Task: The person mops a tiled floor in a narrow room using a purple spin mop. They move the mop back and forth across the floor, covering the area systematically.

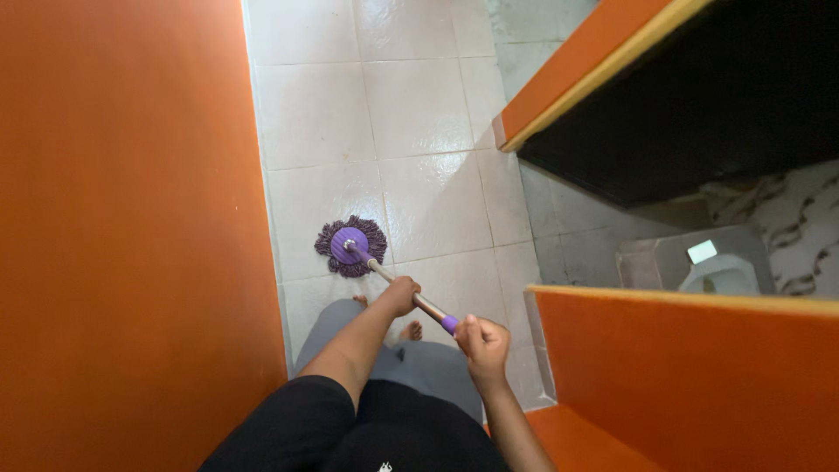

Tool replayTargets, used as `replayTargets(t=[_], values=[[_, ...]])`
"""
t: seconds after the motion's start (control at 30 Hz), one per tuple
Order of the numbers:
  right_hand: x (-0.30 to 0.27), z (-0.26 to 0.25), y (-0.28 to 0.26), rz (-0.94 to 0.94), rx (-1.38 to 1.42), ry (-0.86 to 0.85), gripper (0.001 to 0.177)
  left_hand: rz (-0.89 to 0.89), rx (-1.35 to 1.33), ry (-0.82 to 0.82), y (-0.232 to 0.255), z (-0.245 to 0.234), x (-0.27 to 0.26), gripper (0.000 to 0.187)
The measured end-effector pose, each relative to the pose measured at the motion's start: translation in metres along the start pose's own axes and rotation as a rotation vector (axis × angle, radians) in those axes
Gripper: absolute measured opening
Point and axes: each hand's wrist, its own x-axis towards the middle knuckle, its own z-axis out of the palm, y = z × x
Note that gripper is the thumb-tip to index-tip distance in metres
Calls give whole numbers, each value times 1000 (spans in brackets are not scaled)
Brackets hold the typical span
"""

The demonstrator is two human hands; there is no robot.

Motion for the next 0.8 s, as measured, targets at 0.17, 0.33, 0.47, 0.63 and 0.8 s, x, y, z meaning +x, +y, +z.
replayTargets(t=[0.17, 0.33, 0.47, 0.63, 0.8], values=[[-35, 22, 16, -13, -64, -31, 49, -62, -31, -42, -10, 3, -32, 19], [-48, 29, 16, -34, -136, 2, 47, -38, 7, -130, -12, 4, -44, 34], [-55, 31, 22, -68, -92, -41, 49, 9, -67, -99, -19, 6, -53, 41], [-74, 41, 15, -100, -181, -127, 49, 88, -46, 2, -26, 12, -69, 42], [-95, 52, -4, -138, -349, -98, 46, 10, 19, -75, -20, 24, -72, 39]])
